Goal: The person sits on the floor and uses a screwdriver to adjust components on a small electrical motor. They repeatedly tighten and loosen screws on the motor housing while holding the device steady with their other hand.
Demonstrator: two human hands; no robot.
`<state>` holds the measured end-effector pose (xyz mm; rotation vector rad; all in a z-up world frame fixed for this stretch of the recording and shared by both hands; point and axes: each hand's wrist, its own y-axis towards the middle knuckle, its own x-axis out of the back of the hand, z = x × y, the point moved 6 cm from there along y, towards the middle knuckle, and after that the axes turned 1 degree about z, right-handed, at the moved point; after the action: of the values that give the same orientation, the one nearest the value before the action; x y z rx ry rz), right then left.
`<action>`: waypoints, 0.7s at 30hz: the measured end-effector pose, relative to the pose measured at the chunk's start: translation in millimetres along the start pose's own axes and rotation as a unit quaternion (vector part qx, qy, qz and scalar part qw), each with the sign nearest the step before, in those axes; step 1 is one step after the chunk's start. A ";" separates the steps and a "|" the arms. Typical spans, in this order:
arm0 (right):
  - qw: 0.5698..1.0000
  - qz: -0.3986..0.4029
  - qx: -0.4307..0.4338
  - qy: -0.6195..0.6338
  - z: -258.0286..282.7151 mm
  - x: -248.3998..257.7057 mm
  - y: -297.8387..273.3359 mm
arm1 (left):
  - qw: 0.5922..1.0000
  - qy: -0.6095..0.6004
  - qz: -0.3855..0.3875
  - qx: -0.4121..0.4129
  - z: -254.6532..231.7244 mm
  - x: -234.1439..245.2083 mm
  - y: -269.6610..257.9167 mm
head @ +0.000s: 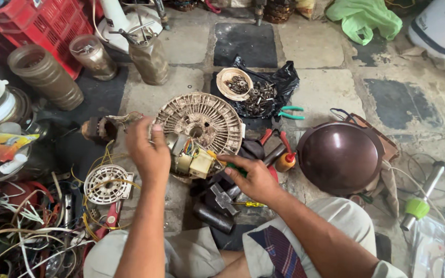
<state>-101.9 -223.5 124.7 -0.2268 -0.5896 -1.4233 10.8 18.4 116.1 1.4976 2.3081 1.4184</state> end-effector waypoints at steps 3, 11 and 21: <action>1.000 -0.005 0.014 0.020 2.2 2.2 2.2 | 0.985 0.022 0.164 -0.042 -18.3 -21.5 11.8; 0.999 0.014 0.011 0.043 -6.8 1.2 4.7 | 0.958 -0.128 0.257 0.019 8.5 -45.5 13.5; 0.974 0.042 -0.130 0.180 -28.3 -26.3 -2.4 | 0.912 -0.211 0.312 0.164 16.1 -44.2 10.3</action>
<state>-98.1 -215.0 87.1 -0.1911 -0.0931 -1.4147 49.2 -2.6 96.0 2.5026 1.9343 0.6486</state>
